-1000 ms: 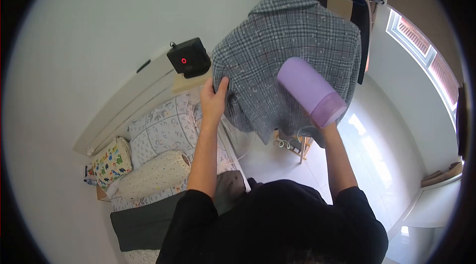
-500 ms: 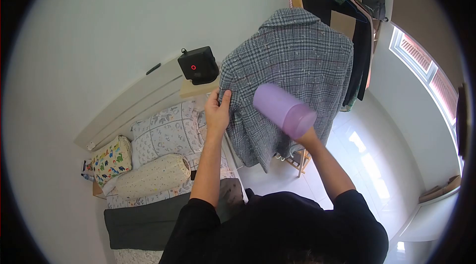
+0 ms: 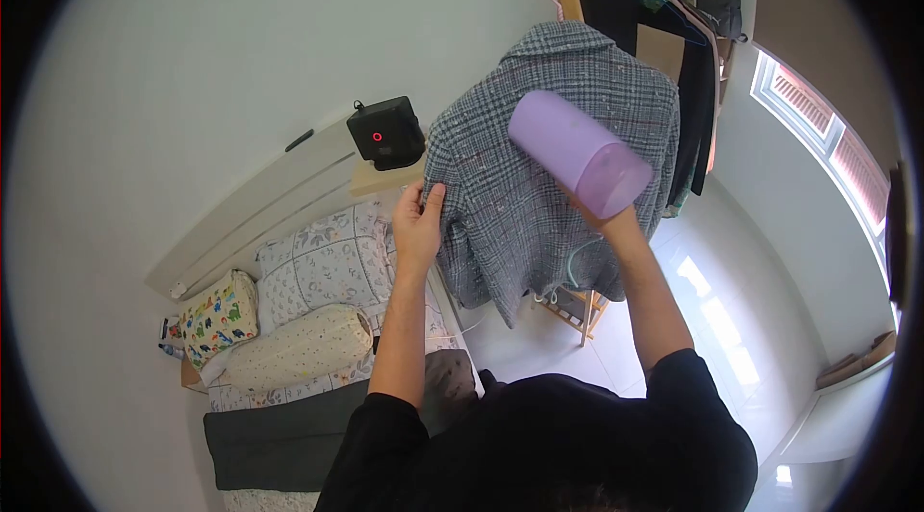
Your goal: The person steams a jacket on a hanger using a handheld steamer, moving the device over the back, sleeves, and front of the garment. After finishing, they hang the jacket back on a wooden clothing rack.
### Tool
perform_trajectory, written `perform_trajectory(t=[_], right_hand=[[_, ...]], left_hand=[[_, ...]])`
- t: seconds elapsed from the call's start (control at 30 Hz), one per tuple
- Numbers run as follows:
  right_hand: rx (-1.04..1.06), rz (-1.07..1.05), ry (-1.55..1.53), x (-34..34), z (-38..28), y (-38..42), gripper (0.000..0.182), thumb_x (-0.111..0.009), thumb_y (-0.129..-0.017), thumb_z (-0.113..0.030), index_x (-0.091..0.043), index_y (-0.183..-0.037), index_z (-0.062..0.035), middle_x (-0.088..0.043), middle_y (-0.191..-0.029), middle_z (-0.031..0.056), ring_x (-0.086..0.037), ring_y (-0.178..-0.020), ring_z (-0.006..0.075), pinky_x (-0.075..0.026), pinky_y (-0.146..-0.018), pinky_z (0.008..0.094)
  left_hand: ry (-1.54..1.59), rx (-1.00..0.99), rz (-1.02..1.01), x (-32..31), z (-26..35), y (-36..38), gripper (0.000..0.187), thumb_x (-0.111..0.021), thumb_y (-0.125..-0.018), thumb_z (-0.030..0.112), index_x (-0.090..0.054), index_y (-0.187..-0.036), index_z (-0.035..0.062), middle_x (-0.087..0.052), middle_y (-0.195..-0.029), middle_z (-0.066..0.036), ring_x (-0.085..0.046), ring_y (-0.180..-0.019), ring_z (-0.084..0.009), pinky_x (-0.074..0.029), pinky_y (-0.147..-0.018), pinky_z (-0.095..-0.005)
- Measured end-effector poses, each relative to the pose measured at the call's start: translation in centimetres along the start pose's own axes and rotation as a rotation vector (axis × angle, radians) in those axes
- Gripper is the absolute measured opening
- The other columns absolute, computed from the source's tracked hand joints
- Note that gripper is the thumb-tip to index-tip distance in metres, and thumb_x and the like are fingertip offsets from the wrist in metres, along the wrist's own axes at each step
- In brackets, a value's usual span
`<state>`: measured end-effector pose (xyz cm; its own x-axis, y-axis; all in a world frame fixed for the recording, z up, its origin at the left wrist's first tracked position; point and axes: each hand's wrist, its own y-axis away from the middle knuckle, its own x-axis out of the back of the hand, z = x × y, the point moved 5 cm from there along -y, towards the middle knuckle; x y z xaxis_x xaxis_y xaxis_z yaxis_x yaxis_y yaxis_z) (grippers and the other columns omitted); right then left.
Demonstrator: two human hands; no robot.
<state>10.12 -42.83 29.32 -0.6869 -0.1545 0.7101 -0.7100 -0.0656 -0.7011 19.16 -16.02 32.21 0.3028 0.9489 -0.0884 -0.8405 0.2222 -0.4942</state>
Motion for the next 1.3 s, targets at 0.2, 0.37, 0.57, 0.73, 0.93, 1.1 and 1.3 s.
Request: perform_trajectory(t=[0.2,0.37,0.57,0.73,0.93,1.1,1.3], right_hand=[[-0.264,0.122,-0.835,-1.3,-5.2,5.8,0.042,-0.062,-0.078,-0.023,-0.057,-0.118,-0.0112,-0.059,-0.116,0.0099,-0.055,-0.11,0.0265,-0.039,-0.098,0.0436],[0.105,-0.273,-0.183,-6.9,-8.4,11.2,0.038,-0.063,-0.077,-0.024,-0.059,-0.113,-0.0122,-0.062,-0.112,0.007,-0.056,-0.109,0.0247,-0.043,-0.093,0.0409],[-0.02,0.108,-0.116,-2.7,-2.3,10.2,0.037,-0.059,-0.079,-0.021,-0.059,-0.115,-0.0111,-0.062,-0.112,0.0085,-0.057,-0.107,0.027,-0.043,-0.093,0.0426],[-0.472,-0.032,-0.376,2.9,2.2,5.9,0.03,-0.063,-0.079,-0.008,-0.062,-0.108,-0.005,-0.061,-0.104,0.0091,-0.059,-0.095,0.0273,-0.047,-0.08,0.0422],[-0.449,-0.134,-0.344,-2.2,1.5,10.6,0.034,-0.065,-0.077,-0.01,-0.061,-0.11,-0.0062,-0.062,-0.107,0.0108,-0.058,-0.1,0.0285,-0.045,-0.085,0.0432],[-0.016,-0.174,-0.199,-8.6,-5.6,16.2,0.034,-0.06,-0.08,-0.024,-0.061,-0.109,-0.007,-0.064,-0.105,0.0118,-0.06,-0.099,0.0302,-0.047,-0.085,0.0415],[-0.034,-0.322,-0.461,-11.9,-8.2,18.6,0.033,-0.063,-0.078,-0.025,-0.062,-0.106,-0.0076,-0.064,-0.101,0.0131,-0.061,-0.098,0.0305,-0.047,-0.085,0.0415]], left_hand=[[-0.019,0.013,0.005,0.4,-0.4,-0.2,0.023,-0.057,-0.094,0.012,-0.058,-0.109,-0.0044,-0.066,-0.092,-0.004,-0.058,-0.077,-0.0057,-0.045,-0.069,-0.019],[-0.09,0.019,0.009,0.8,-0.2,-0.1,0.021,-0.056,-0.094,0.012,-0.058,-0.107,-0.004,-0.066,-0.089,-0.004,-0.057,-0.074,-0.0054,-0.044,-0.068,-0.0186],[-0.061,0.014,-0.002,0.5,0.4,0.0,0.021,-0.056,-0.094,0.012,-0.058,-0.107,-0.0046,-0.066,-0.09,-0.004,-0.058,-0.076,-0.0057,-0.045,-0.069,-0.019],[-0.079,0.012,0.012,0.4,0.7,0.2,0.022,-0.057,-0.093,0.012,-0.059,-0.108,-0.0048,-0.066,-0.09,-0.003,-0.057,-0.075,-0.0053,-0.044,-0.068,-0.0187],[-0.091,0.013,0.041,0.3,0.8,0.2,0.019,-0.056,-0.094,0.012,-0.06,-0.103,-0.0036,-0.067,-0.088,-0.004,-0.058,-0.074,-0.0055,-0.045,-0.067,-0.0186],[-0.086,0.009,0.041,0.2,0.6,0.2,0.02,-0.058,-0.093,0.013,-0.06,-0.103,-0.0043,-0.065,-0.087,-0.002,-0.056,-0.072,-0.004,-0.043,-0.065,-0.018],[-0.031,-0.006,0.054,0.1,0.6,0.1,0.019,-0.057,-0.093,0.012,-0.06,-0.102,-0.0039,-0.066,-0.086,-0.003,-0.056,-0.073,-0.0046,-0.043,-0.066,-0.0183]])
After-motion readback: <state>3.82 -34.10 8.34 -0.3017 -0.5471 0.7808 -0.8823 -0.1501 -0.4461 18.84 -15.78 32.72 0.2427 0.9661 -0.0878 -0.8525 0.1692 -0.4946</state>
